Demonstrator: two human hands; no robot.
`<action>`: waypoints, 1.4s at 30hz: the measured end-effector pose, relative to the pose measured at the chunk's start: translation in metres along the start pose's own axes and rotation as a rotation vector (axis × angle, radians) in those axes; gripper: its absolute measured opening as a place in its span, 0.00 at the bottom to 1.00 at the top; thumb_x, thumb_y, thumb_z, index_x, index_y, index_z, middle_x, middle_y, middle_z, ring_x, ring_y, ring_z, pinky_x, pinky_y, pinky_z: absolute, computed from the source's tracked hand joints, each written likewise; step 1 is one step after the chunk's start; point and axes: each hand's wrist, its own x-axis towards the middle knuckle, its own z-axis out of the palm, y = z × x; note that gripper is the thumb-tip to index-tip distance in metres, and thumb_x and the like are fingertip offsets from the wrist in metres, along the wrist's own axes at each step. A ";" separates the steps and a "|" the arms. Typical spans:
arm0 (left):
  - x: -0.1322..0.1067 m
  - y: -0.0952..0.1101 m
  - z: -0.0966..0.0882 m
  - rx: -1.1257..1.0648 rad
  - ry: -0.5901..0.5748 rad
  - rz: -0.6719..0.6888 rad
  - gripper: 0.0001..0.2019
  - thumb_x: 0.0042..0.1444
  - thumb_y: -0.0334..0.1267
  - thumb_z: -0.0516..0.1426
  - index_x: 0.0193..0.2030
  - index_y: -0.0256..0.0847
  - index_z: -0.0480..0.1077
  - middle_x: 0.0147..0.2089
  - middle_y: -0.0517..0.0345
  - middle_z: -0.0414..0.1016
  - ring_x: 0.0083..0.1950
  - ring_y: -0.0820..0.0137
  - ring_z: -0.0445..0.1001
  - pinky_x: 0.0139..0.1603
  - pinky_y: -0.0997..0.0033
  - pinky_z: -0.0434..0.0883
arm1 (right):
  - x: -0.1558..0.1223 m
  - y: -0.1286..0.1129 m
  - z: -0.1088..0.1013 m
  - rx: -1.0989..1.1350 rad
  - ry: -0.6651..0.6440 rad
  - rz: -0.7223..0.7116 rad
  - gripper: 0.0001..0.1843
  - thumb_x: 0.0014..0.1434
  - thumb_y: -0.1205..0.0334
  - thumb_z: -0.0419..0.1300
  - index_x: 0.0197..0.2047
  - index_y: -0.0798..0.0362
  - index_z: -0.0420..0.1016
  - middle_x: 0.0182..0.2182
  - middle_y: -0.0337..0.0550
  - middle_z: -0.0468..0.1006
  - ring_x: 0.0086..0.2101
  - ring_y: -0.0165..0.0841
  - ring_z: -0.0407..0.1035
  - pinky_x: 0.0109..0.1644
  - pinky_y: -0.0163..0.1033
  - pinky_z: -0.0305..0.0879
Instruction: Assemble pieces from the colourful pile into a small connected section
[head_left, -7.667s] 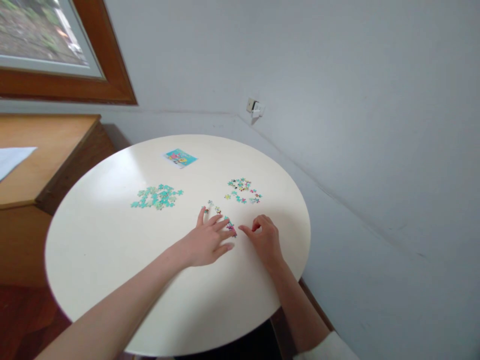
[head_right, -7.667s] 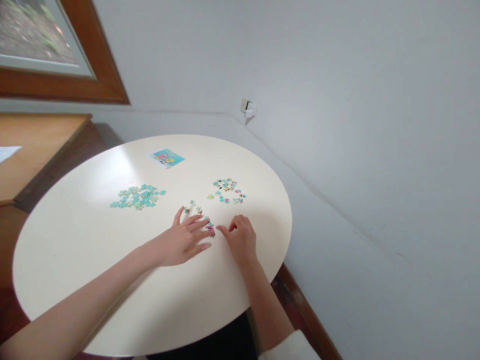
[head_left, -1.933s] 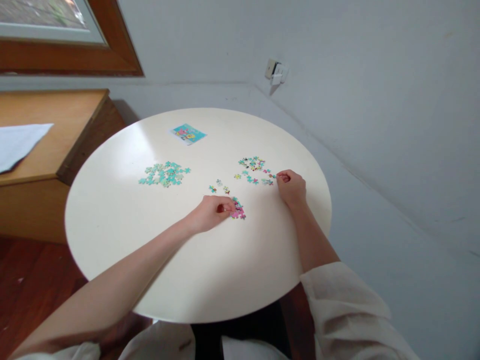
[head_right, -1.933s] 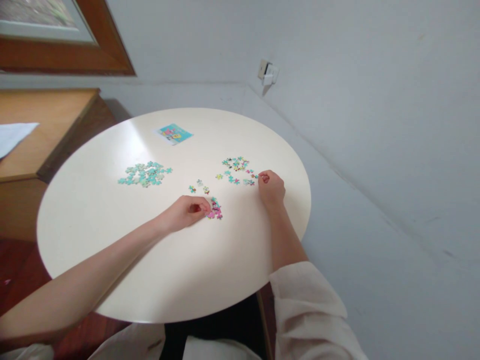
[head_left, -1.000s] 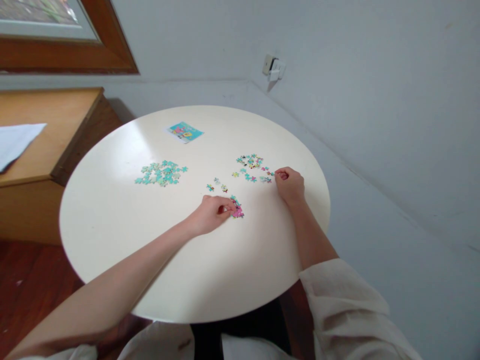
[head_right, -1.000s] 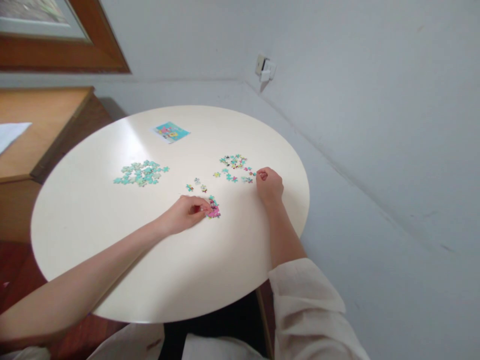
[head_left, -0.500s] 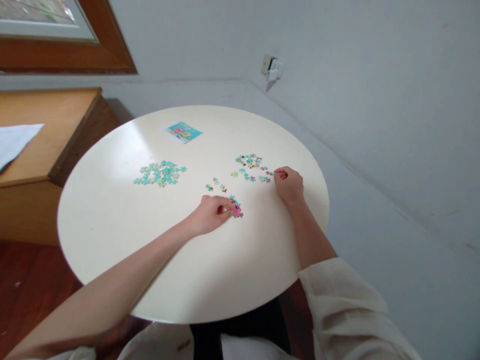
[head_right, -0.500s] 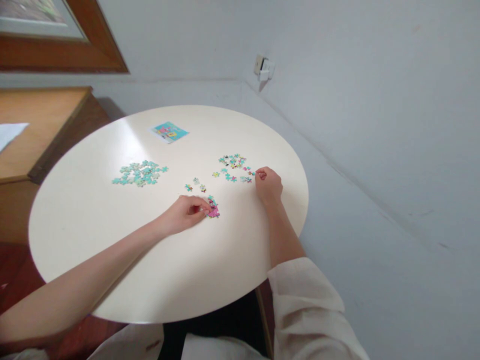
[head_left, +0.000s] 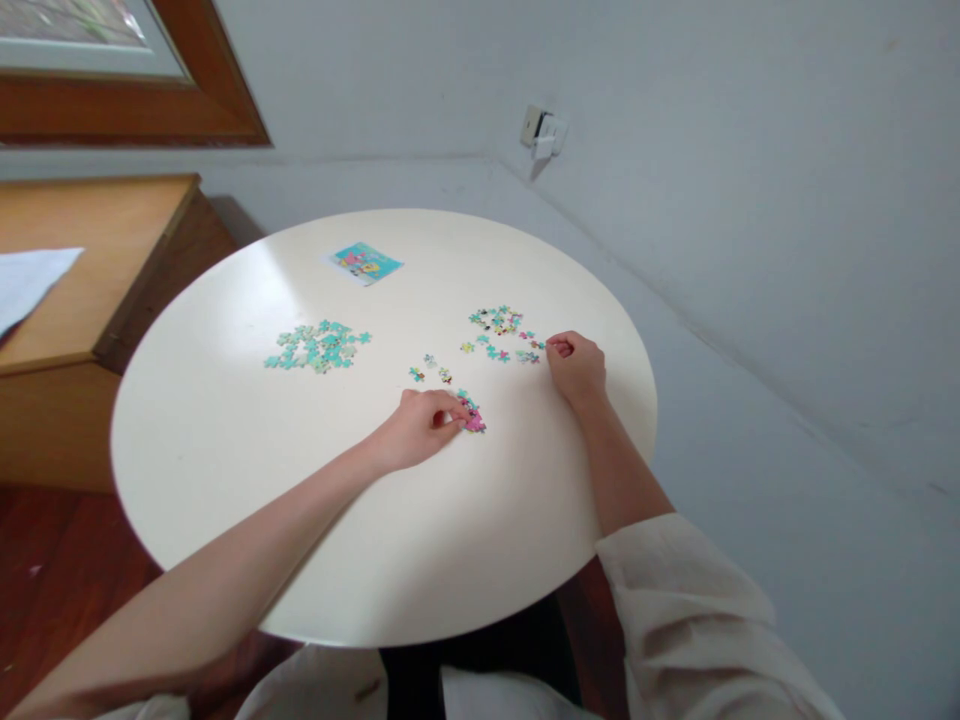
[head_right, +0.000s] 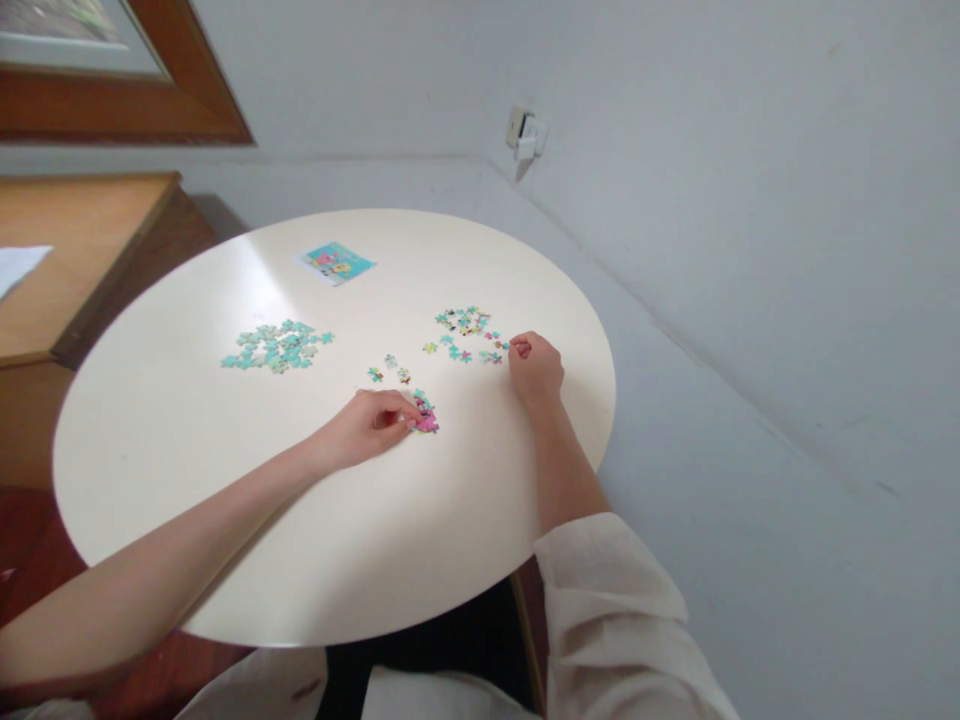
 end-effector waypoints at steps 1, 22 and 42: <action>0.000 0.000 0.000 0.007 -0.002 -0.001 0.09 0.51 0.28 0.53 0.31 0.36 0.75 0.34 0.54 0.77 0.27 0.76 0.69 0.27 0.77 0.62 | 0.000 0.000 0.000 -0.001 -0.002 0.001 0.07 0.48 0.64 0.55 0.29 0.52 0.75 0.24 0.42 0.75 0.28 0.34 0.67 0.35 0.39 0.62; -0.002 0.004 -0.004 0.155 -0.069 0.154 0.06 0.53 0.33 0.58 0.38 0.41 0.75 0.38 0.55 0.77 0.41 0.69 0.73 0.44 0.71 0.67 | 0.000 0.001 0.000 -0.004 -0.010 -0.001 0.08 0.48 0.65 0.55 0.30 0.52 0.75 0.25 0.42 0.75 0.29 0.34 0.67 0.37 0.39 0.63; -0.003 0.006 -0.007 0.266 -0.106 0.131 0.12 0.54 0.28 0.53 0.39 0.43 0.76 0.42 0.54 0.75 0.45 0.68 0.71 0.48 0.68 0.64 | 0.001 0.001 0.000 -0.015 -0.006 0.004 0.08 0.48 0.64 0.55 0.29 0.52 0.75 0.24 0.42 0.75 0.28 0.34 0.67 0.36 0.39 0.63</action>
